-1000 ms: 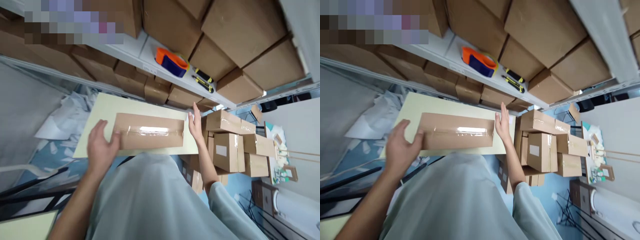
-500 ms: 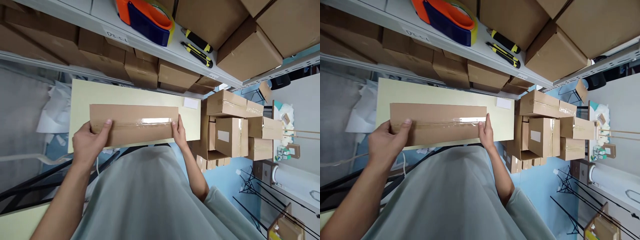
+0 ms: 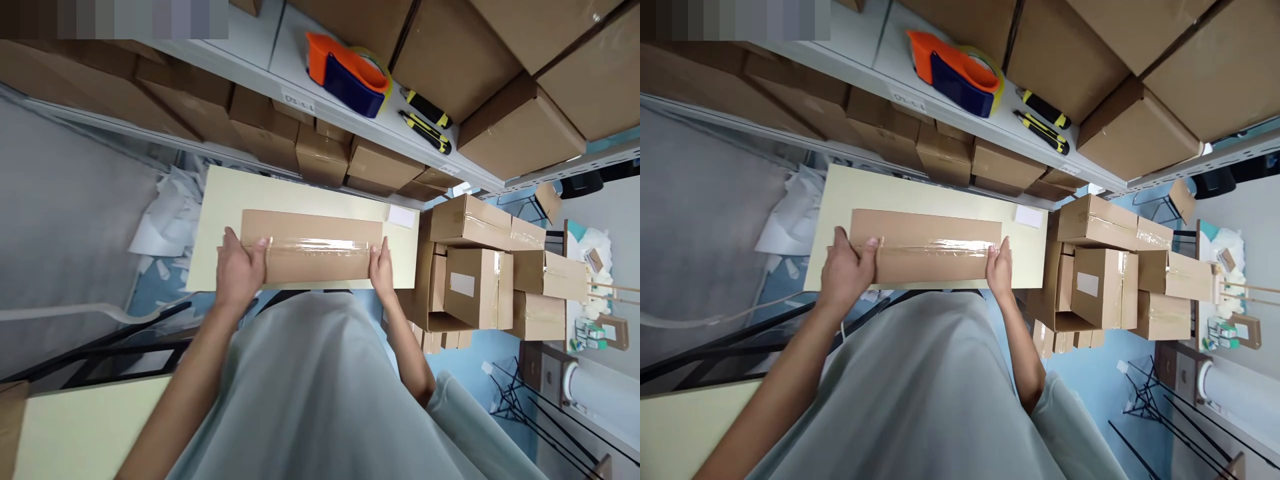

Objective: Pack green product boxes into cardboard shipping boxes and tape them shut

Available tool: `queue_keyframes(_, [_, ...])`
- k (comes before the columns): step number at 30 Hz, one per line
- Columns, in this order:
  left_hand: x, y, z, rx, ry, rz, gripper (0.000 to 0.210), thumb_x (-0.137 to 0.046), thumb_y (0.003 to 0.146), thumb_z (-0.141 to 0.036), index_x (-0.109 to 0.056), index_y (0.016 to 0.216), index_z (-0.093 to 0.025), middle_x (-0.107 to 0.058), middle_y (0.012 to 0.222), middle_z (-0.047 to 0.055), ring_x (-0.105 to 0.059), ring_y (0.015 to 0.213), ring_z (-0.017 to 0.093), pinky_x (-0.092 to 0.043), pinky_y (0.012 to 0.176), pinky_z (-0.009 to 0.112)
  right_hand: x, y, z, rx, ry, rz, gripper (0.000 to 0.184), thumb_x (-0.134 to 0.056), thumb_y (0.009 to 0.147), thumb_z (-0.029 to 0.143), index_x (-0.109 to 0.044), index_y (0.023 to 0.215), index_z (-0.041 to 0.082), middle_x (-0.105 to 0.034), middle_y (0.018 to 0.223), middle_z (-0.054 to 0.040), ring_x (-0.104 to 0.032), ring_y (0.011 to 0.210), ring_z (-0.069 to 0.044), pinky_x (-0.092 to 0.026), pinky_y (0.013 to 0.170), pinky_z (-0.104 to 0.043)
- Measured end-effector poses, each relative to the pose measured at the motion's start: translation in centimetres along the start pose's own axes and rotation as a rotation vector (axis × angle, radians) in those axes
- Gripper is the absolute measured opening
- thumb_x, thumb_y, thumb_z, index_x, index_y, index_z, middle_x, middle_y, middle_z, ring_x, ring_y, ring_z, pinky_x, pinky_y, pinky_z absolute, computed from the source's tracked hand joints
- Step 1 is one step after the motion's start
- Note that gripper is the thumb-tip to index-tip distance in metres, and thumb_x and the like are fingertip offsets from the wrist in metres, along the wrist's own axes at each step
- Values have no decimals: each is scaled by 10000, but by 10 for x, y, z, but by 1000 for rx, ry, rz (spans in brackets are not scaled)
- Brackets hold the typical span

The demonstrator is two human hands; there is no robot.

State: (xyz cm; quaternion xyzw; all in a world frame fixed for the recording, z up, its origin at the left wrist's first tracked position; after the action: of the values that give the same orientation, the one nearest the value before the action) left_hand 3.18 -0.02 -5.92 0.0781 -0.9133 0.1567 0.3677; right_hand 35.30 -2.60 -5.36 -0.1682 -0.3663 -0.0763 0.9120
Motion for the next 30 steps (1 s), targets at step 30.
queue_keyframes(30, [-4, 51, 22, 121, -244, 82, 1102, -686, 933, -706, -286, 1772, -115, -302, 1836, 257, -279, 1723, 399, -248, 1404, 564, 14, 41, 4, -73, 148, 115, 1085, -425, 1033, 854, -259, 1795, 100, -392, 1802, -215, -388, 1688, -347, -352, 1371, -549])
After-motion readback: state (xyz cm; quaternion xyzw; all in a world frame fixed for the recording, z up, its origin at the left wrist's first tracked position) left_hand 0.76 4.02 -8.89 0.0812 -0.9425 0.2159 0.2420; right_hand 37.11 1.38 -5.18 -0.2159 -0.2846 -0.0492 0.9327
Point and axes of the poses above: each hand's wrist, its own y-axis towards the middle knuckle, its own x-axis out of the back of the hand, z = x × y, the point moved 1 cm from there along y, towards the middle knuckle
